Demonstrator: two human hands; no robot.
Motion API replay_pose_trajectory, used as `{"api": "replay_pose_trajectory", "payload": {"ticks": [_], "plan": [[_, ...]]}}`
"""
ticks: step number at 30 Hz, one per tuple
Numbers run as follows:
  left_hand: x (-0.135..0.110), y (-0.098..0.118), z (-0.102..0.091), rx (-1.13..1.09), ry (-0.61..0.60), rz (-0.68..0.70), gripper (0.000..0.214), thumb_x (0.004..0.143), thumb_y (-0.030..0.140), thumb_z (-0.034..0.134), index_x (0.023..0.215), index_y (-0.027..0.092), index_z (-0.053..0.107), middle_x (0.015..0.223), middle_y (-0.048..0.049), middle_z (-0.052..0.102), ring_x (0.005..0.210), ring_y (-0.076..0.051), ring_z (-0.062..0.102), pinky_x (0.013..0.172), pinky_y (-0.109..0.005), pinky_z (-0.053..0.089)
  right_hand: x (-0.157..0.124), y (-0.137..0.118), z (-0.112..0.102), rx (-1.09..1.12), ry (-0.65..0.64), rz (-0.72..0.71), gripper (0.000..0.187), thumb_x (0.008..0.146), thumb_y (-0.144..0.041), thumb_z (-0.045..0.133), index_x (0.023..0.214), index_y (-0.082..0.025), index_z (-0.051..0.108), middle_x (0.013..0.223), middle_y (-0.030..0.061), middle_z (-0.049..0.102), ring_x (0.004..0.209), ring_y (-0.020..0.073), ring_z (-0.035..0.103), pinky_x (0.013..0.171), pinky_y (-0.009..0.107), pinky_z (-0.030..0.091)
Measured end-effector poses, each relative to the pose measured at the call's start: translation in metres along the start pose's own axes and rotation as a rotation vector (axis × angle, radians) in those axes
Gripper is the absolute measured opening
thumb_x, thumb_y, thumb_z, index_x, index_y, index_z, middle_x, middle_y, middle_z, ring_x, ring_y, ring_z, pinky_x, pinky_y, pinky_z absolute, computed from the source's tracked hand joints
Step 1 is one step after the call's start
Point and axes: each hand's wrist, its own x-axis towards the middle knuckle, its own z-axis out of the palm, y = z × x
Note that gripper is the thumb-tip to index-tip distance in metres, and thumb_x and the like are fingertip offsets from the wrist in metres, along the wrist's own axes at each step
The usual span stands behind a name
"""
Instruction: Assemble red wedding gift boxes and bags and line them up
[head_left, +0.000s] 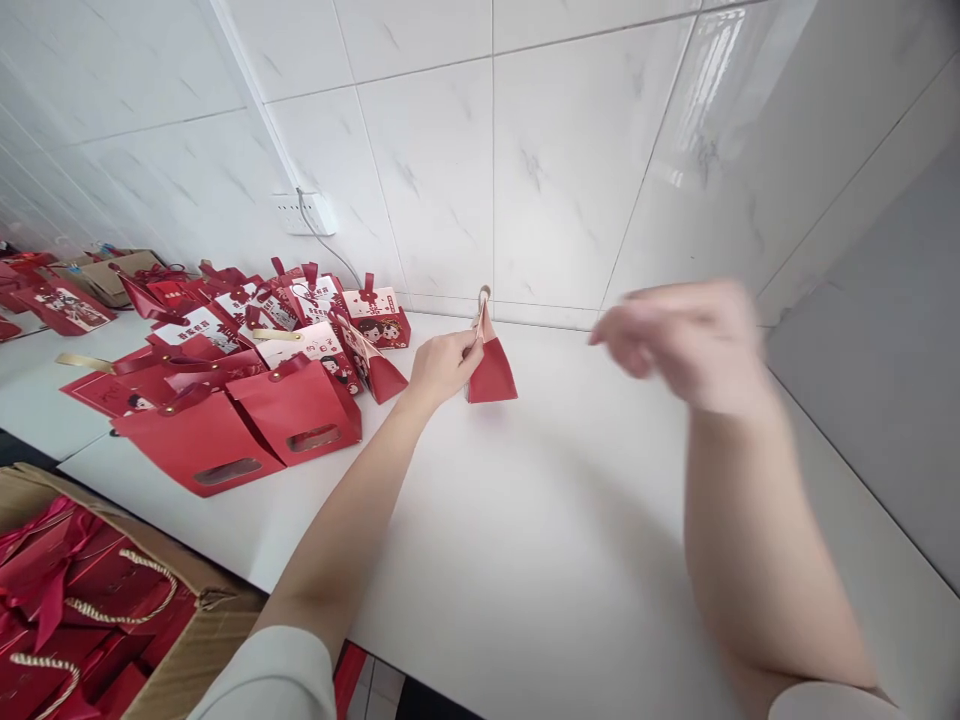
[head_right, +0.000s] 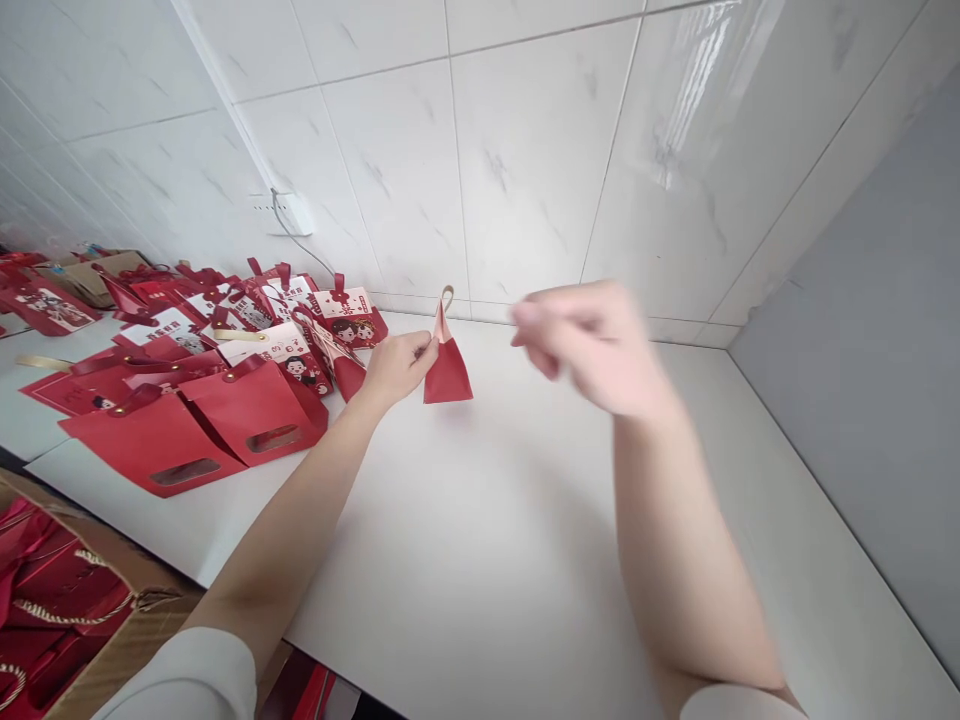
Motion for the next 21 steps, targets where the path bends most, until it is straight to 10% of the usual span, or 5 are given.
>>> {"api": "replay_pose_trajectory", "payload": {"ticks": [8, 21], "plan": [[-0.028, -0.018, 0.045, -0.004, -0.006, -0.027, 0.030, 0.092, 0.037, 0.048, 0.069, 0.020, 0.057, 0.067, -0.0050, 0.058, 0.060, -0.018, 0.049, 0.062, -0.031, 0.024, 0.043, 0.070, 0.109, -0.586, -0.544, 0.212, 0.038, 0.096, -0.040, 0.037, 0.077, -0.019, 0.062, 0.082, 0.0083, 0.067, 0.067, 0.0181, 0.058, 0.058, 0.028, 0.036], [-0.048, -0.044, 0.055, 0.202, -0.323, -0.047, 0.026, 0.091, 0.041, 0.046, 0.085, 0.021, 0.060, 0.080, -0.0044, 0.068, 0.069, -0.022, 0.062, 0.062, -0.030, 0.037, 0.022, 0.123, 0.156, -0.695, -0.402, 0.058, 0.034, 0.099, -0.039, 0.033, 0.102, -0.017, 0.059, 0.097, 0.0096, 0.071, 0.085, 0.0228, 0.066, 0.066, 0.030, 0.039]]}}
